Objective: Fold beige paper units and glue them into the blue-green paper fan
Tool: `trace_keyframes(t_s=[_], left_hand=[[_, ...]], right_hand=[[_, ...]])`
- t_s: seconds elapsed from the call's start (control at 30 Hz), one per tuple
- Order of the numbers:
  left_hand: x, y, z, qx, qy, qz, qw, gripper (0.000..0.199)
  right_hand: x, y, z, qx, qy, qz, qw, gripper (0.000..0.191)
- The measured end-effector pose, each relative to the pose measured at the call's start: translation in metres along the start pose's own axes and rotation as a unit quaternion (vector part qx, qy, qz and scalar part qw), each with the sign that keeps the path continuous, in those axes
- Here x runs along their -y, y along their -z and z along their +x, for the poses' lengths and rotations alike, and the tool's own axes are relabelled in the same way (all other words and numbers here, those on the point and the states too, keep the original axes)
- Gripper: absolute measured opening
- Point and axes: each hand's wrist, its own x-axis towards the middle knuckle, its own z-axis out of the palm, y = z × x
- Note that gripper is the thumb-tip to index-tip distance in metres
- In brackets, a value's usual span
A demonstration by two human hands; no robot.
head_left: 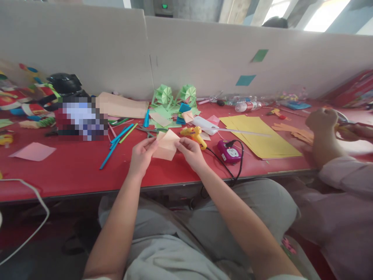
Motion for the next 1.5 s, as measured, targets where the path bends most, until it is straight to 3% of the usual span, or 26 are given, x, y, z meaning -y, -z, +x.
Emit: trace_keyframes(t_s=[0.13,0.23,0.37,0.43,0.57,0.7,0.77,0.87,1.0,1.37,1.5], left_hand=[[-0.003,0.000,-0.002,0.085,0.030,-0.081,0.993,0.056],[-0.006,0.001,-0.005,0.122,0.007,-0.064,0.990,0.044],[-0.011,0.000,-0.008,0.207,-0.033,-0.041,0.977,0.045],[-0.013,-0.001,-0.009,0.222,-0.049,-0.031,0.973,0.045],[-0.007,-0.004,-0.010,0.170,-0.080,0.044,0.981,0.045],[-0.001,-0.004,-0.008,0.046,-0.232,0.159,0.959,0.025],[-0.002,-0.003,-0.007,0.013,-0.299,0.193,0.934,0.024],[-0.004,-0.003,-0.007,-0.002,-0.341,0.222,0.913,0.026],[-0.003,-0.003,-0.007,0.037,-0.336,0.248,0.908,0.026],[-0.002,-0.006,-0.010,0.085,-0.299,0.235,0.921,0.027],[-0.002,-0.005,-0.013,0.066,-0.254,0.231,0.937,0.027]], right_hand=[[0.001,0.002,0.001,-0.005,0.004,0.006,1.000,0.034],[0.002,0.002,0.000,0.011,0.022,-0.029,0.999,0.034],[0.002,0.003,0.000,-0.006,0.053,-0.053,0.997,0.031],[0.001,0.003,0.001,-0.016,0.071,-0.056,0.996,0.029],[0.000,0.001,0.001,-0.052,0.126,-0.104,0.985,0.027],[0.002,-0.004,-0.002,-0.168,0.165,-0.150,0.960,0.027],[0.004,-0.006,-0.003,-0.139,0.103,-0.092,0.981,0.035],[0.005,-0.007,-0.002,-0.031,-0.011,0.037,0.999,0.046],[0.005,-0.005,0.000,-0.013,-0.030,0.122,0.992,0.036],[0.009,-0.005,-0.001,-0.033,-0.018,0.120,0.992,0.036],[0.007,-0.004,-0.001,-0.032,-0.001,0.116,0.993,0.031]])
